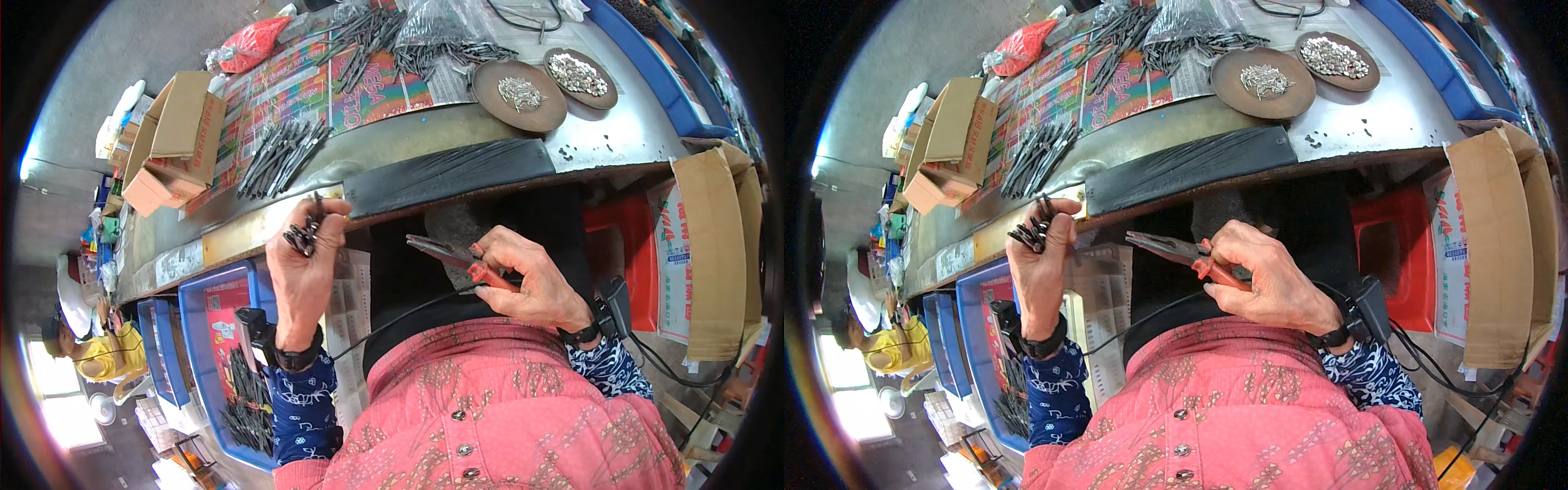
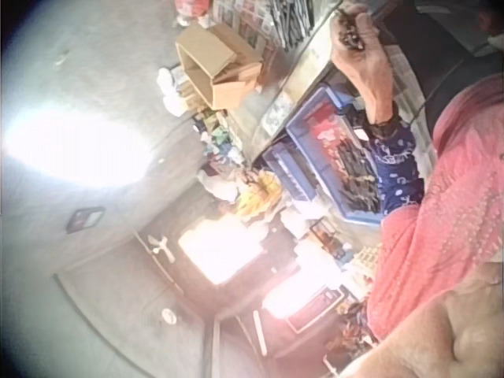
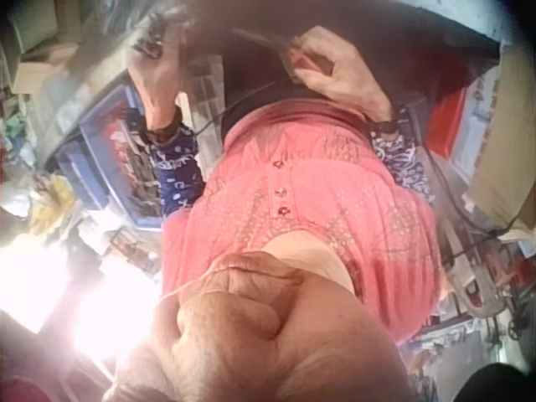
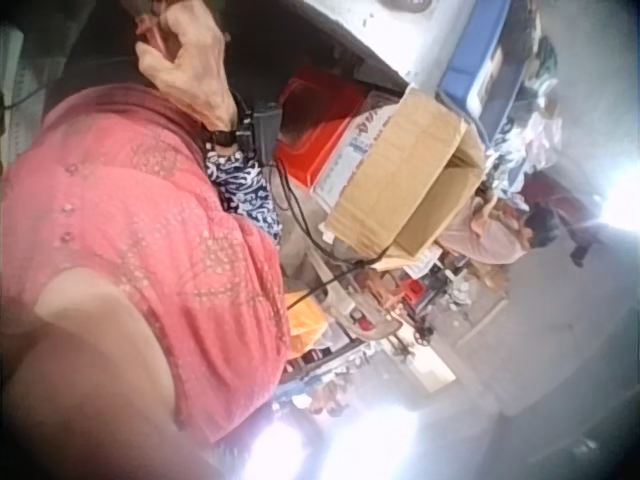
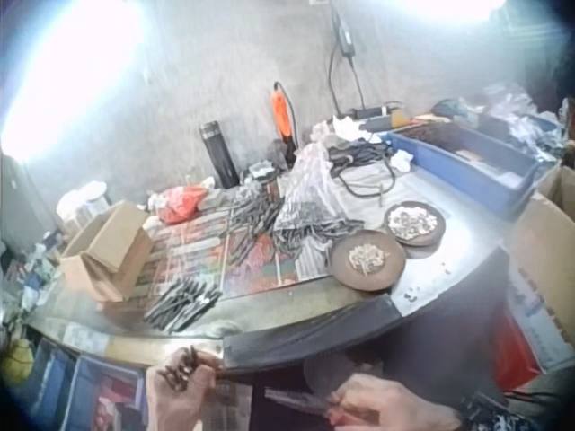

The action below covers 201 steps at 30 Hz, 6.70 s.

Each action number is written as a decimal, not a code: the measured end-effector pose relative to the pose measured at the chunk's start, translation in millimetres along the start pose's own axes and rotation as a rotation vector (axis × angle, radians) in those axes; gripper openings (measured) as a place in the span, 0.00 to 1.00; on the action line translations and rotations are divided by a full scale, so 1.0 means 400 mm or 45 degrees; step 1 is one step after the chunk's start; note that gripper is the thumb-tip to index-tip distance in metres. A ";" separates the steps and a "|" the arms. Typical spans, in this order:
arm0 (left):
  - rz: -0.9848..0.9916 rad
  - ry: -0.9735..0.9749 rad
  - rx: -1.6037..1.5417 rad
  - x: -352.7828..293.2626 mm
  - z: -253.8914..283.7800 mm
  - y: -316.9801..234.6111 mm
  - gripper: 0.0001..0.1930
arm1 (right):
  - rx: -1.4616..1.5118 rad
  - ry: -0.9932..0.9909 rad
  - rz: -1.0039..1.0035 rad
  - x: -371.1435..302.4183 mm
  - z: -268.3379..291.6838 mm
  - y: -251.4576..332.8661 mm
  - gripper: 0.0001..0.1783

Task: The person repeatedly picks up thin metal rods from a table and bends them with pliers. After each bend, the rod is placed into a blue bin. The process is repeated continuously throughout the clip.

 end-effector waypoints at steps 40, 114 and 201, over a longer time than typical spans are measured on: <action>-0.366 -0.140 1.340 0.209 0.017 0.059 0.19 | -0.026 -0.087 0.012 0.016 -0.006 -0.053 0.07; -0.371 -0.066 0.730 0.023 0.003 -0.043 0.10 | 0.071 0.114 0.029 0.001 -0.013 -0.013 0.10; 0.426 0.225 -1.343 -0.128 -0.101 0.026 0.07 | -0.848 -0.243 0.367 -0.008 0.003 0.125 0.09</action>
Point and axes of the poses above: each hand's wrist, its own x-axis towards the middle knuckle, its own z-axis out of the back of the hand, y = z × x, the point moved 6 cm from there along x, towards the middle knuckle, and after that the axes turned 7 degrees about y, right-handed, at the moved point
